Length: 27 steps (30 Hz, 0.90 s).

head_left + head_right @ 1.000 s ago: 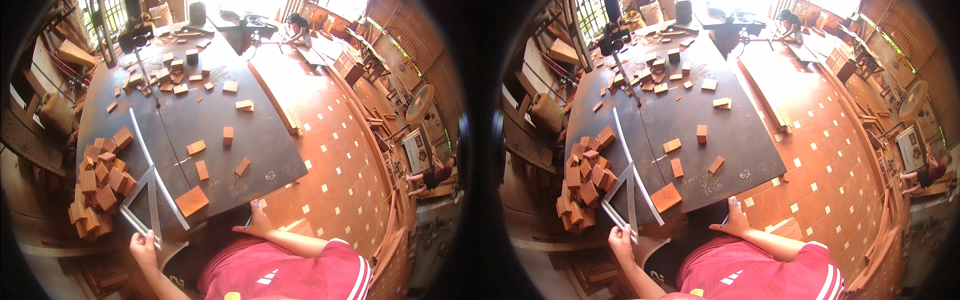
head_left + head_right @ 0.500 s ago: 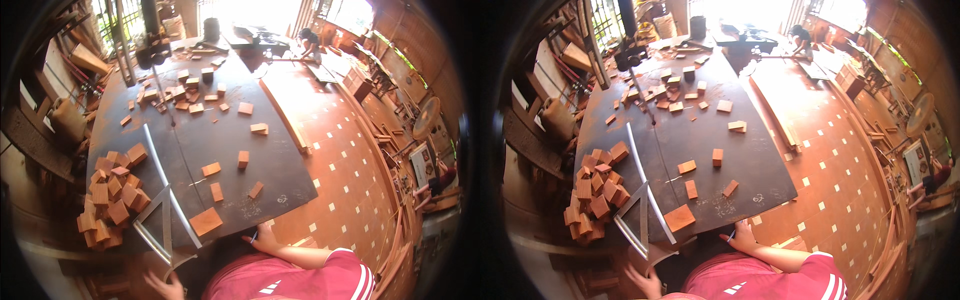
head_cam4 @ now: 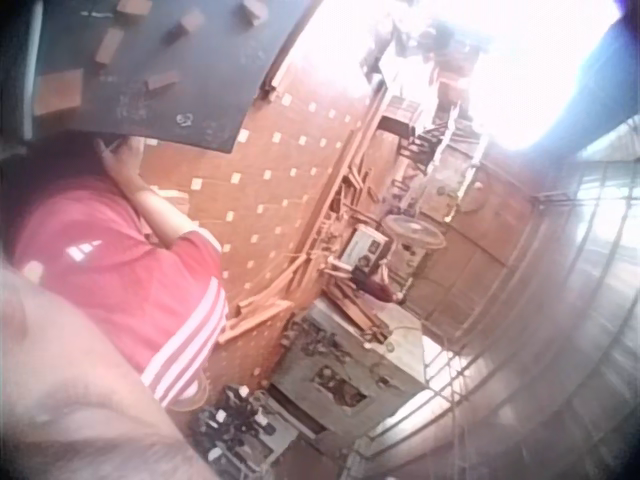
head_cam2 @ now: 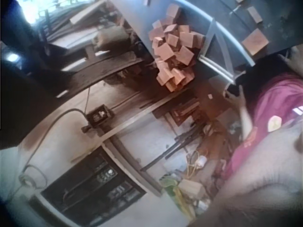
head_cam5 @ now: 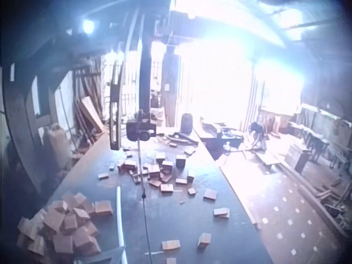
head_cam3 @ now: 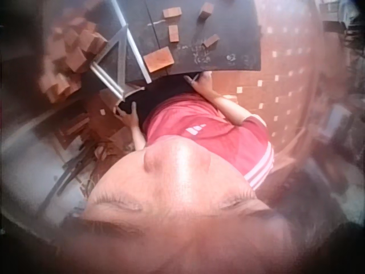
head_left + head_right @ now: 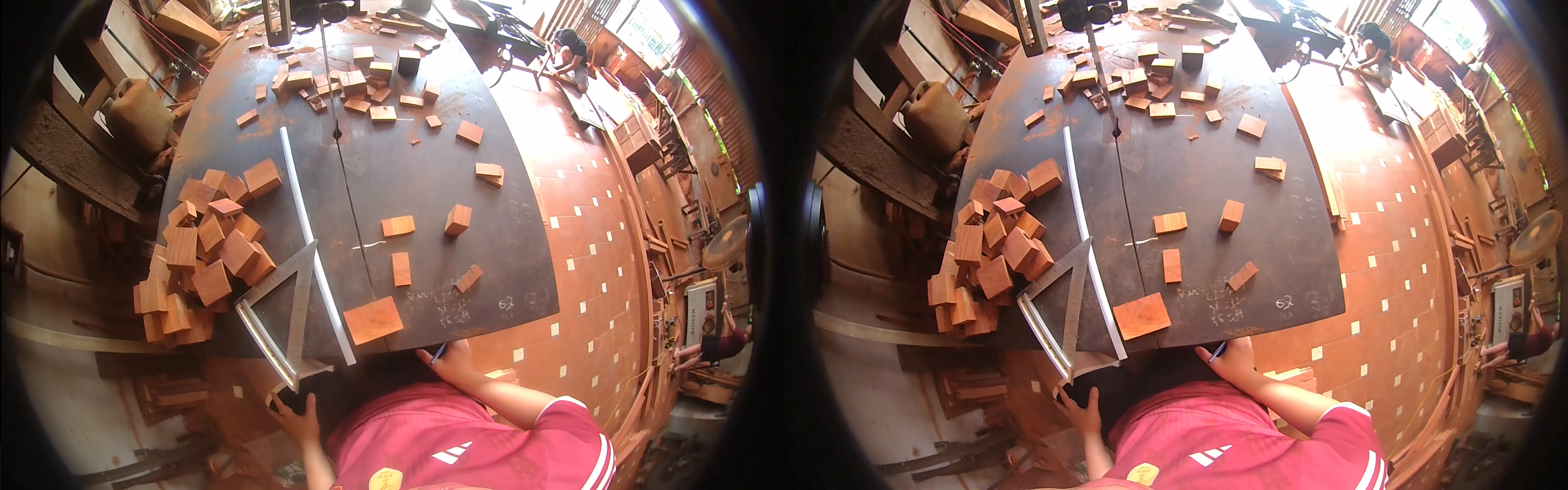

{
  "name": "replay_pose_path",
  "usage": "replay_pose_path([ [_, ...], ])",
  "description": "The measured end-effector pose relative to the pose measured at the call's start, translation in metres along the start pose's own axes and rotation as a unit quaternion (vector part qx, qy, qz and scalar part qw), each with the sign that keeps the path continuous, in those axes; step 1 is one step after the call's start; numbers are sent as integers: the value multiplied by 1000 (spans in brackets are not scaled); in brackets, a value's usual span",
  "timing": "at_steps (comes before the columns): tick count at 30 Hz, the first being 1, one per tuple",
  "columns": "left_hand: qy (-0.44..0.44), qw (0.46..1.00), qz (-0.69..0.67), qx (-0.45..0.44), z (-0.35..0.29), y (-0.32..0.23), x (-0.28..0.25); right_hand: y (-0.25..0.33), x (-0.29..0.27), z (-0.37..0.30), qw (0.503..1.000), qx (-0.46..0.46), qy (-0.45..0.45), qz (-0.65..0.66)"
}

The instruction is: The person repeatedly measures and marks small wooden blocks on a workbench using a metal ruler and a set square, then draws lines with a blue pen. The person handles the blocks one at a time, aligns them with the tools, and marks them before moving to the next piece.

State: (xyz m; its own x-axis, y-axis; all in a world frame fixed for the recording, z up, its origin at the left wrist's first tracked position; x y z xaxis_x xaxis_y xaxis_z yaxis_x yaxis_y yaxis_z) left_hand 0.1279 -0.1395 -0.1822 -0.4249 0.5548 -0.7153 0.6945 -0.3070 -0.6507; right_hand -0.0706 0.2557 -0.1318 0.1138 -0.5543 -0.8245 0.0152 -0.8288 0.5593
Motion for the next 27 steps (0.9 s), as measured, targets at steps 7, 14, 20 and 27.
replay_pose_path([
  [7,12,999,-11,-35,-5,-32,-9,6,-6,5,1000,10,-9,8],
  [14,4,999,-34,-27,-5,-25,-8,2,3,3,1000,11,-16,14],
  [20,-2,1000,-4,-10,-2,-15,-6,9,-1,5,999,29,-17,11],
  [27,2,999,-39,-18,-3,-25,-7,6,2,6,1000,14,-14,-4],
])
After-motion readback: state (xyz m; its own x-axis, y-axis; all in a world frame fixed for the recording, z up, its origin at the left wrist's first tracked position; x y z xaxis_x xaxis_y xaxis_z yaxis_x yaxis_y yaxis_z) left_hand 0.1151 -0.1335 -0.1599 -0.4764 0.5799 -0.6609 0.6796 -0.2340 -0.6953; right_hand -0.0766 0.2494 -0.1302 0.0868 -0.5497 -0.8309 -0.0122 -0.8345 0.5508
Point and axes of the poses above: each hand's wrist, its own z-axis towards the middle knuckle, its own x-axis out of the palm, y = z × x, the point moved 6 cm from there along z, towards the middle knuckle, and after that the axes turned 14 degrees about -z, right-handed, at the moved point
